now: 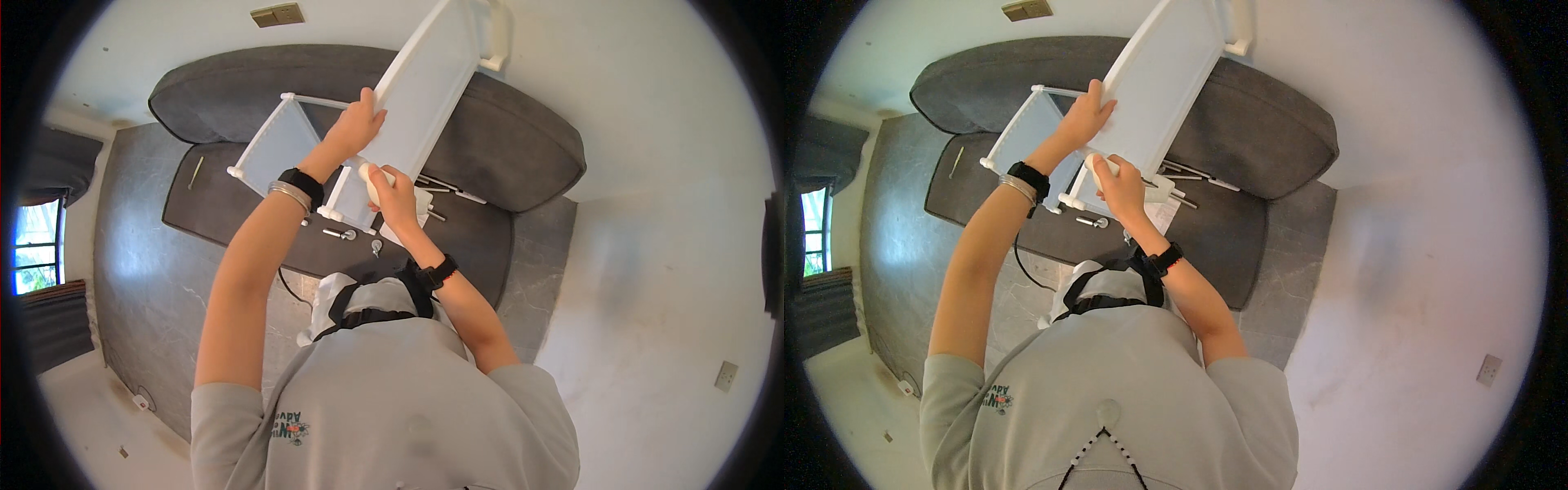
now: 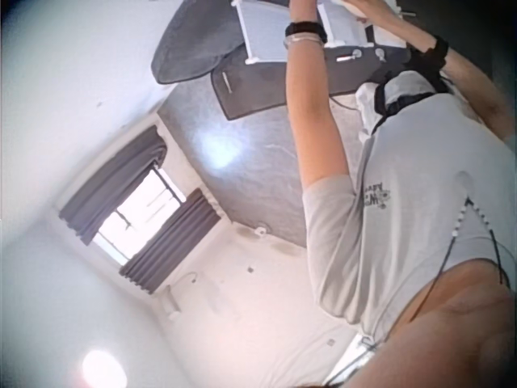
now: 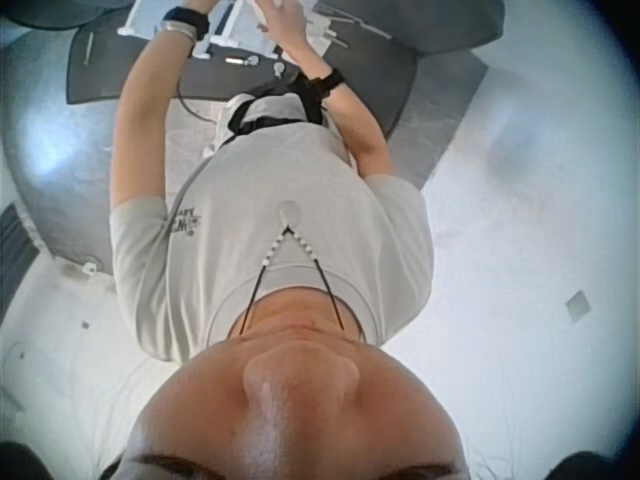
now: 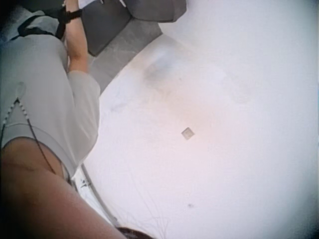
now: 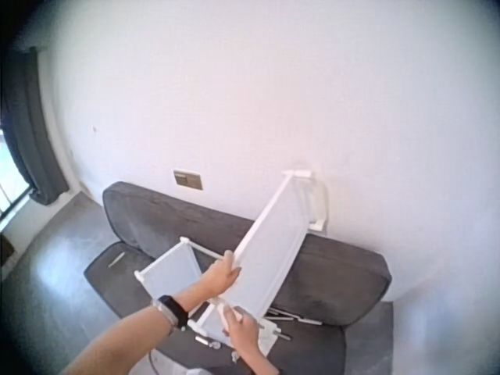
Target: Assembling a white plastic utility cart by connecting frame pieces and trays.
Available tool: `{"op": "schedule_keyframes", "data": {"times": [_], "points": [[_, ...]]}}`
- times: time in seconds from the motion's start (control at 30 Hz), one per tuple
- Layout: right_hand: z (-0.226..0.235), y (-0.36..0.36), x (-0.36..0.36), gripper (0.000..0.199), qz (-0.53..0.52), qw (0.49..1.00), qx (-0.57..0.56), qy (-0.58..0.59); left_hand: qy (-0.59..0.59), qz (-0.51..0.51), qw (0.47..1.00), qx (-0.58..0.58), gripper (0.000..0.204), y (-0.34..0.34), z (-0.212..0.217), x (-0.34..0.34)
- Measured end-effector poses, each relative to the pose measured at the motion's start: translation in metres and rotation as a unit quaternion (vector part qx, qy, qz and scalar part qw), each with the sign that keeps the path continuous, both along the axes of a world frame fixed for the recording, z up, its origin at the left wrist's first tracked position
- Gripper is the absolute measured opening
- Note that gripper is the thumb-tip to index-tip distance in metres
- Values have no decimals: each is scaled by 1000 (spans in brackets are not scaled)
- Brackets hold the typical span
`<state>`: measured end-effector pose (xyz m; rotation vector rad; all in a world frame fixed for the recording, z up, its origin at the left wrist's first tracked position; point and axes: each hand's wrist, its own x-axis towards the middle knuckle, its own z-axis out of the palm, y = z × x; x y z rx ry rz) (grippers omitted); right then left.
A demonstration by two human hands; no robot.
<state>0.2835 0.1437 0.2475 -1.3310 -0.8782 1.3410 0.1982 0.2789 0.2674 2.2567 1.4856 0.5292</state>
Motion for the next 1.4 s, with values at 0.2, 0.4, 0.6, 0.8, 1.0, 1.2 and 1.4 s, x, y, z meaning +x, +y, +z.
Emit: {"op": "schedule_keyframes", "data": {"times": [0.2, 0.4, 0.6, 0.8, 1.0, 1.2, 1.4], "points": [[13, -5, 8, 42, 60, 995, -1, -75, -38, 0, 999, -3, 34, 6, -5, -5], [3, -25, 15, 41, 143, 973, 45, -176, -64, 41, 995, -63, 36, -6, -14, -2], [21, -76, 15, 43, 261, 877, 101, -391, -78, 65, 994, -45, 40, -7, -18, -3], [14, -117, 42, 38, 325, 837, 98, -429, -92, 65, 991, -65, 42, -18, -33, 6], [57, -157, 97, 36, 322, 827, 77, -455, -117, 100, 983, -101, 46, -31, -24, 28], [44, -212, 133, 41, 319, 777, 139, -525, -151, 117, 972, -137, 48, -32, -23, 35], [1, -257, 168, 41, 285, 816, 33, -501, -210, 122, 953, -181, 48, -31, -38, 27]]}}
